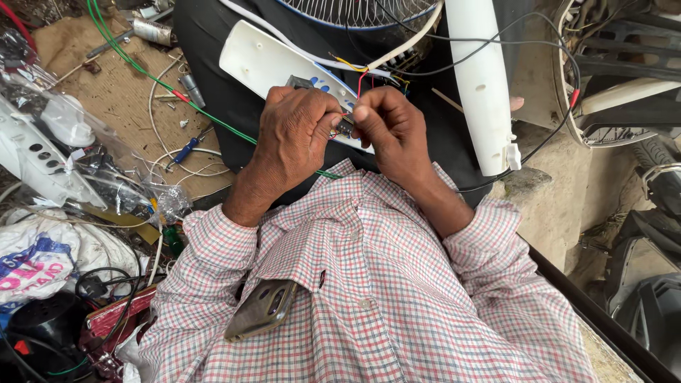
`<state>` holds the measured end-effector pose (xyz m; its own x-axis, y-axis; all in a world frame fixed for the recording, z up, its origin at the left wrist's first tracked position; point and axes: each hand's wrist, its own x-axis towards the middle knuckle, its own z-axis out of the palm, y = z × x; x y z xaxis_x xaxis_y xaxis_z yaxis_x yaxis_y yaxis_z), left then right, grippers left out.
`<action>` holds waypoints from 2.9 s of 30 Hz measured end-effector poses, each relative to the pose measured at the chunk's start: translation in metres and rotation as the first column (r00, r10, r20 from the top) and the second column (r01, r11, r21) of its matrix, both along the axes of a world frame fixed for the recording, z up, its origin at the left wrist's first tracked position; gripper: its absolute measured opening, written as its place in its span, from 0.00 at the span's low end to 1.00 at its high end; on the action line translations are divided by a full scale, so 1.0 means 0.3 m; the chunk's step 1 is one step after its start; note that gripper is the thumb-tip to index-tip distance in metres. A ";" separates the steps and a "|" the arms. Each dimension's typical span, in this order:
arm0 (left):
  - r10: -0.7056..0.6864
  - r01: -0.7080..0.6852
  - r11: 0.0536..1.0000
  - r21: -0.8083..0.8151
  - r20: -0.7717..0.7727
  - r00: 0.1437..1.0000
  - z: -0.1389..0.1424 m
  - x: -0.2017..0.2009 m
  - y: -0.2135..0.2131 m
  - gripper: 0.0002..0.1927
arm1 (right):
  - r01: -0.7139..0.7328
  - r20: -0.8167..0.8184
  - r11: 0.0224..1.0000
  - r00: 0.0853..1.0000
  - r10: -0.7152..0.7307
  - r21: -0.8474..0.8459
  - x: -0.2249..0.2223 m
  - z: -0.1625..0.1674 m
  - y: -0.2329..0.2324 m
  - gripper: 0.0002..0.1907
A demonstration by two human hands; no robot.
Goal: The person repairs a standing fan by connecting wires to the internal circuit board. They strip wire ends, twist connections, and use wire cutters to trim excess wire while seated on the floor.
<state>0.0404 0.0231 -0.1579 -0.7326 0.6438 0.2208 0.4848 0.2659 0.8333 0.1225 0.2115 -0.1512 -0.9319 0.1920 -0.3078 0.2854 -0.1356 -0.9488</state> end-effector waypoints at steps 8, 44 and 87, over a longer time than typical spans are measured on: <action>0.012 -0.036 0.992 0.117 0.198 0.980 -0.015 0.001 -0.012 0.02 | 0.181 0.243 0.836 0.968 -0.059 -0.517 -0.039 0.042 0.017 0.09; -0.072 -0.246 0.867 0.433 0.599 0.798 -0.046 -0.020 -0.065 0.07 | -0.161 -0.153 0.792 0.940 0.305 0.588 0.028 -0.093 -0.018 0.14; -0.240 0.124 0.930 -0.346 -0.316 0.918 0.078 -0.160 -0.053 0.10 | -0.093 -0.043 0.994 0.995 0.091 -0.058 -0.053 -0.076 0.043 0.12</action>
<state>-0.0076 0.0071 -0.1345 -0.5093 0.8360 0.2042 0.7922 0.3627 0.4909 0.1065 0.2243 -0.1741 -0.9567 0.0872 -0.2776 0.2607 -0.1673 -0.9508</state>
